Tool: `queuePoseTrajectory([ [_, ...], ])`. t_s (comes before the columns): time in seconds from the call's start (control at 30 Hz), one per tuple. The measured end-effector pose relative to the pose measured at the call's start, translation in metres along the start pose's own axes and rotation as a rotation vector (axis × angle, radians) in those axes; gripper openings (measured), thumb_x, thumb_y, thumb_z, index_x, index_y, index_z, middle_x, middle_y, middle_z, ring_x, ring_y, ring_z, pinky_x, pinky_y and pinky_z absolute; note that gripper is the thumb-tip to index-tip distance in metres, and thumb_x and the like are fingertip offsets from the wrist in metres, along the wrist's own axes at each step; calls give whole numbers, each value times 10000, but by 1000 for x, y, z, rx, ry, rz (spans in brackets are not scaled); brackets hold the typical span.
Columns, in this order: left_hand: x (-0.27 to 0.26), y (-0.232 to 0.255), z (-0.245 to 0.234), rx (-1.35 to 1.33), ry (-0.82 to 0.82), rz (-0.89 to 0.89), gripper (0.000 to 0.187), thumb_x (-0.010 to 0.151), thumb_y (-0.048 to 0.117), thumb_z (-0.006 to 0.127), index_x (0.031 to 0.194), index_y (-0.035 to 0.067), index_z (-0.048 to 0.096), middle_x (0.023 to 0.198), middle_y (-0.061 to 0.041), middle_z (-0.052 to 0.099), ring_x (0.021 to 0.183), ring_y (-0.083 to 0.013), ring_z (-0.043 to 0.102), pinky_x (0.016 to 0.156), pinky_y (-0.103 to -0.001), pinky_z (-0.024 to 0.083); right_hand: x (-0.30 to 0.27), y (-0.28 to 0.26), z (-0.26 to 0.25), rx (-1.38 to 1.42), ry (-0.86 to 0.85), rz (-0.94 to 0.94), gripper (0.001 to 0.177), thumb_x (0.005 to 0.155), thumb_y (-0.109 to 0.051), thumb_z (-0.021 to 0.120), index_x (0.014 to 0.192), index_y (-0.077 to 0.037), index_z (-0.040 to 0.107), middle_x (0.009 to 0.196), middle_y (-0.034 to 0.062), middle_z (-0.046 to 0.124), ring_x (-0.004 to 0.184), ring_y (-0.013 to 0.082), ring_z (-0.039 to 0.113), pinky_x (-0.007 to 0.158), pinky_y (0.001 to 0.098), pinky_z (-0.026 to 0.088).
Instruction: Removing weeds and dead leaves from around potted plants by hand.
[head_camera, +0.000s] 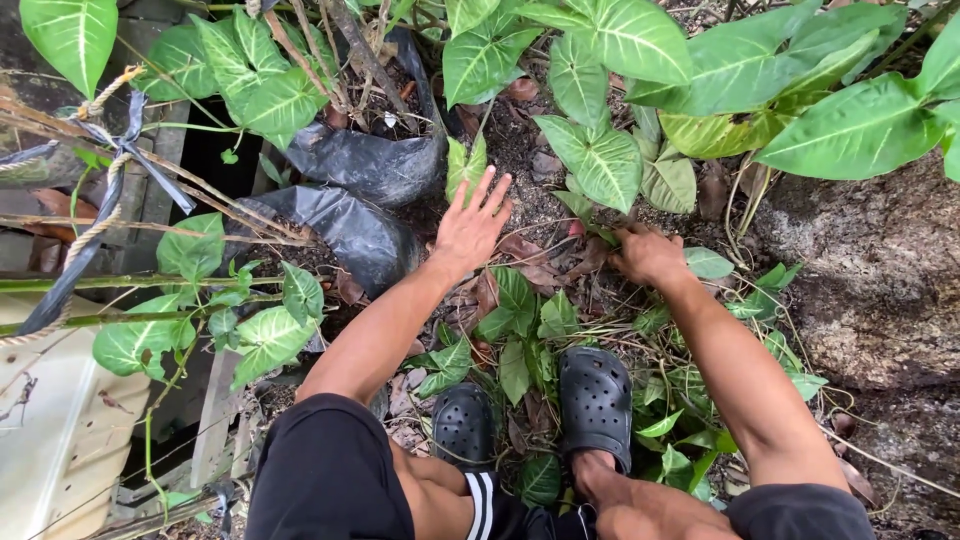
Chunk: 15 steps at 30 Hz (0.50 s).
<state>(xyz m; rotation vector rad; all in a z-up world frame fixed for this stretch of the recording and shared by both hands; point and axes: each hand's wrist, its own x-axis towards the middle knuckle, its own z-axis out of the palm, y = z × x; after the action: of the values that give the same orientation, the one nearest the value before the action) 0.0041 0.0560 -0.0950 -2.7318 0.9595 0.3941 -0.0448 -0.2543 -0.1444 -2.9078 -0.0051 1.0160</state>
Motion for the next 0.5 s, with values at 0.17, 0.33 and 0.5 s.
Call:
queuePoseTrajectory([
  [0.17, 8, -10, 30, 17, 24, -27, 510, 988, 126, 467, 1495, 171, 480, 1708, -93, 172, 1582, -357, 94, 1216, -568, 174, 27, 11, 15, -15, -28, -14, 587, 969, -463, 546, 1509, -235, 537, 1467, 109, 580, 1360, 382, 546, 1050, 659, 406],
  [0.33, -1, -21, 18, -2, -79, -115, 547, 977, 94, 461, 1511, 207, 500, 1697, -100, 224, 1579, -355, 110, 1212, -578, 157, 26, 3, 13, -25, -64, -1, 543, 972, -478, 529, 1471, -267, 567, 1416, 96, 642, 1327, 374, 593, 1044, 651, 413],
  [0.5, -7, -32, 0, 58, -87, -219, 523, 1008, 141, 456, 1527, 205, 480, 1700, -98, 230, 1575, -354, 95, 1195, -571, 159, 7, -13, -3, -58, -102, 13, 499, 981, -490, 512, 1439, -309, 590, 1331, 127, 698, 1264, 394, 640, 1042, 629, 400],
])
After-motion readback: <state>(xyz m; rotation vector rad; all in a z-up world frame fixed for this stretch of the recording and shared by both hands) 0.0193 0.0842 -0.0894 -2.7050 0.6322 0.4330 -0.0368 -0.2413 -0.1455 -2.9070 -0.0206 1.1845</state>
